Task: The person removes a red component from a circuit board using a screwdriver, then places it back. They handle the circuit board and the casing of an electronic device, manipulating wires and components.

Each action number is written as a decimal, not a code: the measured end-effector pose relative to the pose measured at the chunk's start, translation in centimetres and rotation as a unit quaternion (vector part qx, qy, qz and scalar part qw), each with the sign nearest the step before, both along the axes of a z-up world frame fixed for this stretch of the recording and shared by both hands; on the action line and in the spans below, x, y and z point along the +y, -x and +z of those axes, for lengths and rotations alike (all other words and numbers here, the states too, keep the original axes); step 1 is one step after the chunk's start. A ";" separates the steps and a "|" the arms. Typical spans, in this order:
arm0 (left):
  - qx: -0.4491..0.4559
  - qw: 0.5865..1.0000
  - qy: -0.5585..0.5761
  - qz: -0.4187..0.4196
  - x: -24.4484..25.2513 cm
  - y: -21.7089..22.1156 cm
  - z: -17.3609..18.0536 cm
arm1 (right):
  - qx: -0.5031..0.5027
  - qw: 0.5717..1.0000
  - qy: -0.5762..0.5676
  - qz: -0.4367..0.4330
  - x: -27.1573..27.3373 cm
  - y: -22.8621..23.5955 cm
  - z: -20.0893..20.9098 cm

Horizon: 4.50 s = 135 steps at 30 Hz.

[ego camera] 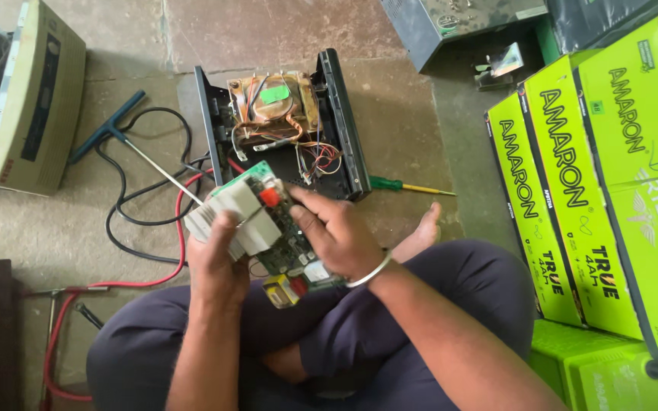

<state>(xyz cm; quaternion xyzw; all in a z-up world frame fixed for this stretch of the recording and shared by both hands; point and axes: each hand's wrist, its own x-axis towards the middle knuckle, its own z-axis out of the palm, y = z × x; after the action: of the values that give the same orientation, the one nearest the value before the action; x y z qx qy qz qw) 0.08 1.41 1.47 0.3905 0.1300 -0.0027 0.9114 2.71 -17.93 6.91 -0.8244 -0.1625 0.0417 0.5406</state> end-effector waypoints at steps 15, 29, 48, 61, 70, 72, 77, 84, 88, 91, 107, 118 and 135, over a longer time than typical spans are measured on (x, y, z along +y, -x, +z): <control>-0.003 0.984 0.173 -0.039 2.1 -0.5 0.8 | 0.287 0.711 0.640 0.039 -19.2 -13.9 -19.5; -0.024 0.954 0.292 -0.069 2.6 -1.9 -1.8 | 0.104 0.807 0.577 0.073 -31.4 -15.4 -19.9; -0.044 0.979 0.161 -0.116 1.0 -2.1 0.2 | -0.010 0.930 0.367 0.025 -19.1 -6.7 -3.0; 0.016 0.997 -0.005 -0.074 -1.6 -2.5 1.1 | -0.276 0.918 0.280 -0.045 -3.8 0.4 5.8; -0.018 0.995 -0.059 -0.080 -1.9 -2.1 2.4 | -0.280 0.901 0.323 -0.072 -4.6 1.2 4.2; -0.015 0.994 -0.081 -0.077 -2.0 -2.0 2.6 | -0.266 0.899 0.337 -0.080 -4.5 1.2 4.2; -0.007 0.990 -0.125 -0.067 -2.6 -1.7 2.6 | -0.263 0.868 0.405 -0.112 -4.2 1.7 4.2; -0.003 0.982 -0.170 -0.081 -3.0 -0.8 1.8 | -0.263 0.879 0.390 -0.079 -5.3 1.6 4.3; -0.012 0.985 -0.144 -0.096 -2.8 -1.1 1.4 | -0.249 0.911 0.326 -0.041 -6.0 0.7 4.1; -0.007 0.985 -0.144 -0.098 -2.9 -1.1 1.2 | -0.273 0.911 0.307 -0.015 -6.4 0.4 3.7; -0.016 0.976 -0.199 -0.089 -3.4 -0.5 2.3 | -0.219 0.923 0.315 -0.026 -6.6 0.4 4.0; -0.021 0.921 -0.386 -0.043 -5.6 0.6 3.9 | -0.233 0.889 0.394 -0.037 -6.4 0.4 4.0; -0.019 0.940 -0.336 -0.049 -4.3 -0.2 3.3 | -0.070 0.949 0.308 -0.006 -6.9 -0.3 1.9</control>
<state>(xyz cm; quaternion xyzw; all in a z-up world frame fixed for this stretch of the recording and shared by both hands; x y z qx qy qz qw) 0.30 -2.87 4.75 0.6798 0.0863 0.0042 0.7283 3.03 -24.79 8.77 -0.9525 -0.1741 0.0289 0.2481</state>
